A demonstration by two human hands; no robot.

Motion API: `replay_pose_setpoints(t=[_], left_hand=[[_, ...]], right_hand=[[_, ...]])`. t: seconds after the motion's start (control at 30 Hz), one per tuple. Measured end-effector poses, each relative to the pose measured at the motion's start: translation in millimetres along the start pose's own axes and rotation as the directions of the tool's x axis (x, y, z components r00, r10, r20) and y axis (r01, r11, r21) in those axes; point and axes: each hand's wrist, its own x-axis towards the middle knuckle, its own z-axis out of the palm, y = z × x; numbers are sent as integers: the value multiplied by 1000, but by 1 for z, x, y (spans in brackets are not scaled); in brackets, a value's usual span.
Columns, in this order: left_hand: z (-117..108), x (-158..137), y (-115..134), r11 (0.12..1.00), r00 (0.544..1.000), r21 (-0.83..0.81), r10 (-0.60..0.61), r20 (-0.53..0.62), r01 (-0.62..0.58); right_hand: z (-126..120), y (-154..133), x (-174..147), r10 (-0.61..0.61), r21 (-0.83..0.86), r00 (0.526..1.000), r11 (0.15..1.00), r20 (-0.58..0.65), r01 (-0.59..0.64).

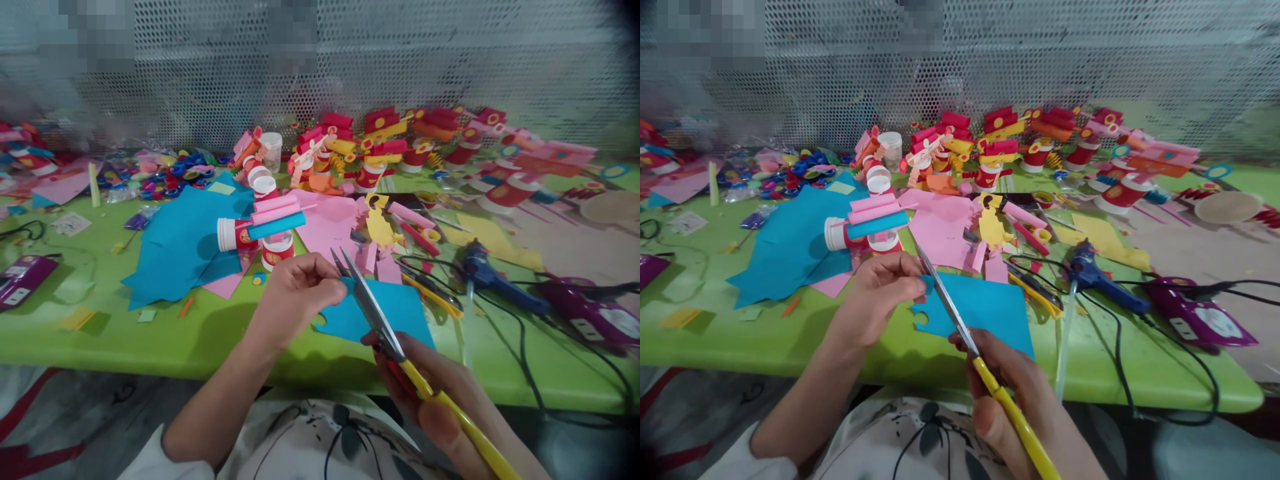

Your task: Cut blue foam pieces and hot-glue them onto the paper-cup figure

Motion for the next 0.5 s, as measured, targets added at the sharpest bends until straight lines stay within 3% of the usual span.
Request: replay_pose_setpoints(t=[0.2, 0.5], left_hand=[[-5, 1, 7, 997, 999, 73, -16, 31, 14], [-7, 1, 9, 995, 998, 99, -37, 59, 31]], right_hand=[[-11, 6, 1, 24, 6, 993, 1000, 112, -25], [-16, 6, 2, -53, -44, 990, 997, 130, 59]])
